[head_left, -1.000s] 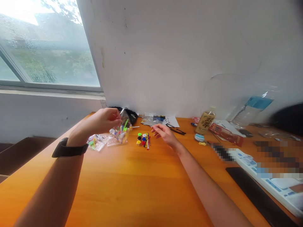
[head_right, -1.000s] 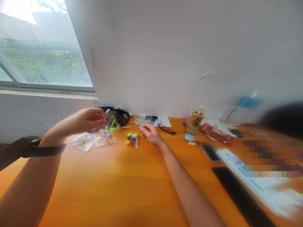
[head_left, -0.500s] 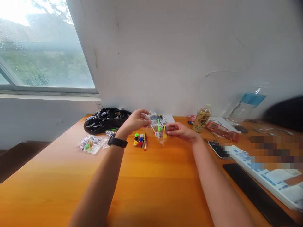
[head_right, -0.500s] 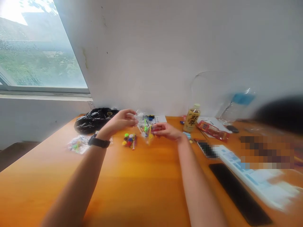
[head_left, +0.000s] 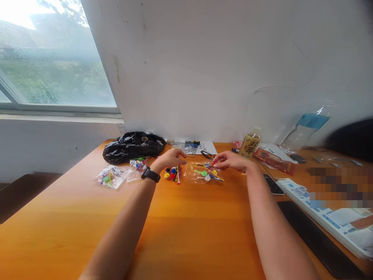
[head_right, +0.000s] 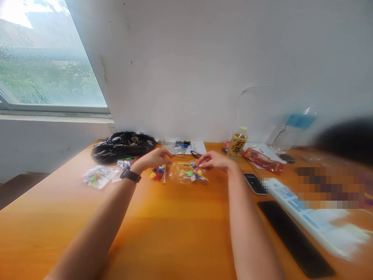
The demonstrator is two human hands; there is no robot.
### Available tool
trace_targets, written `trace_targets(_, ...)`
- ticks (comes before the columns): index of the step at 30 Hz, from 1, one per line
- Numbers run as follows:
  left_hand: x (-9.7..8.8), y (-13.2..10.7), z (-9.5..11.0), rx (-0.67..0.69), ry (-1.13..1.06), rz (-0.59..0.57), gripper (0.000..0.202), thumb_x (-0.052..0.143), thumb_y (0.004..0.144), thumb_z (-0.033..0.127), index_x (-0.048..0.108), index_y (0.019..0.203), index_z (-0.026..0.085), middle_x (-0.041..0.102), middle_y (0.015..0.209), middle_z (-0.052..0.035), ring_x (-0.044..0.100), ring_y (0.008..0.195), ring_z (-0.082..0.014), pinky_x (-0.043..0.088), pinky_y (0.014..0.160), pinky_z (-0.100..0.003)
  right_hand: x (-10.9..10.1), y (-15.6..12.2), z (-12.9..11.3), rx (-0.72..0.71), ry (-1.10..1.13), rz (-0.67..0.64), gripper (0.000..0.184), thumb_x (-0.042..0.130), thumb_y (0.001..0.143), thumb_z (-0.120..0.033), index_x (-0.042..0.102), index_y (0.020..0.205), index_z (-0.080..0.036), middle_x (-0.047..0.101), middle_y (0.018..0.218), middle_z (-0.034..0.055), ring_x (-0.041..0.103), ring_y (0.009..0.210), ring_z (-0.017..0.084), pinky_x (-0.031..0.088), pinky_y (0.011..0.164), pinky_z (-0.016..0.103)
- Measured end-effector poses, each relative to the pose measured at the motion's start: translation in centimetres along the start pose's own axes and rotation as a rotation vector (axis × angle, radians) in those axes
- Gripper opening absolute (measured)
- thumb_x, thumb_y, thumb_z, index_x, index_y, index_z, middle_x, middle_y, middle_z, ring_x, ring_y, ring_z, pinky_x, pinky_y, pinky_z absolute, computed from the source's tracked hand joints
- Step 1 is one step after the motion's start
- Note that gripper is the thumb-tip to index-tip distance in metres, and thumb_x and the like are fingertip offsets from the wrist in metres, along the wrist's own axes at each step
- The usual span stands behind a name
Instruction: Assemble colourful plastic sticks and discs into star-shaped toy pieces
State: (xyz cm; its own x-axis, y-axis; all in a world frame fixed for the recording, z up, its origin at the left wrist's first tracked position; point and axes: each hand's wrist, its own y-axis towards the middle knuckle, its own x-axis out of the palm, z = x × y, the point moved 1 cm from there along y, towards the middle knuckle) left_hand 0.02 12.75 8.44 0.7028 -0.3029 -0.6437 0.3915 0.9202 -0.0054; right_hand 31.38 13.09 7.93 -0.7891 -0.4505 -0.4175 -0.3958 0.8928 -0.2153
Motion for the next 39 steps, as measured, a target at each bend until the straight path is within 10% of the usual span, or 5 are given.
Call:
trace_targets(9, 2.9, 1.3, -0.9, 0.21, 0.167, -0.001, 0.037, 0.081, 0.079, 0.034, 0.076, 0.114, 0.02, 0.076, 0.115, -0.0096, 0.072, 0.091, -0.0232, 0.056, 0.082, -0.031, -0.7, 0.2, -1.0, -0.098, -0.178, 0.135, 0.039, 0.085, 0.072, -0.045, 0.085, 0.101, -0.02, 0.079, 0.101, 0.009, 0.067, 0.085, 0.021, 0.054, 0.076, 0.031)
trace_targets(14, 5.4, 1.2, -0.3, 0.176, 0.122, -0.061, 0.059, 0.072, 0.088, 0.038, 0.063, 0.143, 0.02, 0.076, 0.112, -0.0108, 0.071, 0.075, -0.0215, 0.053, 0.062, -0.028, -0.6, 0.5, -2.2, -0.223, -0.216, 0.273, 0.042, 0.081, 0.073, -0.04, 0.082, 0.109, -0.018, 0.074, 0.089, 0.0063, 0.065, 0.081, 0.019, 0.051, 0.071, 0.028)
trace_targets(18, 6.5, 1.2, 0.2, 0.211, 0.111, -0.081, 0.039, 0.068, 0.09, 0.035, 0.073, 0.126, 0.021, 0.076, 0.101, -0.0083, 0.068, 0.072, -0.0194, 0.049, 0.059, -0.026, 0.3, 0.3, -4.1, -0.333, -0.259, 0.351, 0.035, 0.072, 0.081, -0.038, 0.08, 0.108, -0.018, 0.07, 0.087, 0.0046, 0.063, 0.079, 0.017, 0.049, 0.07, 0.027)
trace_targets(31, 5.0, 1.0, 1.7, 0.322, -0.049, 0.034, 0.035, 0.061, 0.097, 0.048, 0.076, 0.095, 0.017, 0.073, 0.08, -0.0028, 0.057, 0.067, -0.0146, 0.044, 0.063, -0.026, 3.0, -1.8, -9.1, -0.573, -0.356, 0.536, 0.022, 0.067, 0.091, -0.034, 0.077, 0.105, -0.021, 0.077, 0.1, 0.0062, 0.069, 0.096, 0.022, 0.052, 0.096, 0.04)
trace_targets(39, 4.5, 2.6, 0.6, 0.375, -0.357, 0.193, 0.048, 0.065, 0.094, 0.061, 0.08, 0.099, 0.015, 0.078, 0.092, -0.007, 0.066, 0.085, -0.0188, 0.047, 0.075, -0.027, 1.0, -0.7, -6.5, -0.539, -0.044, 0.843, 0.047, 0.076, 0.086, -0.059, 0.063, 0.117, -0.026, 0.07, 0.116, 0.0082, 0.066, 0.113, 0.026, 0.053, 0.1, 0.047)
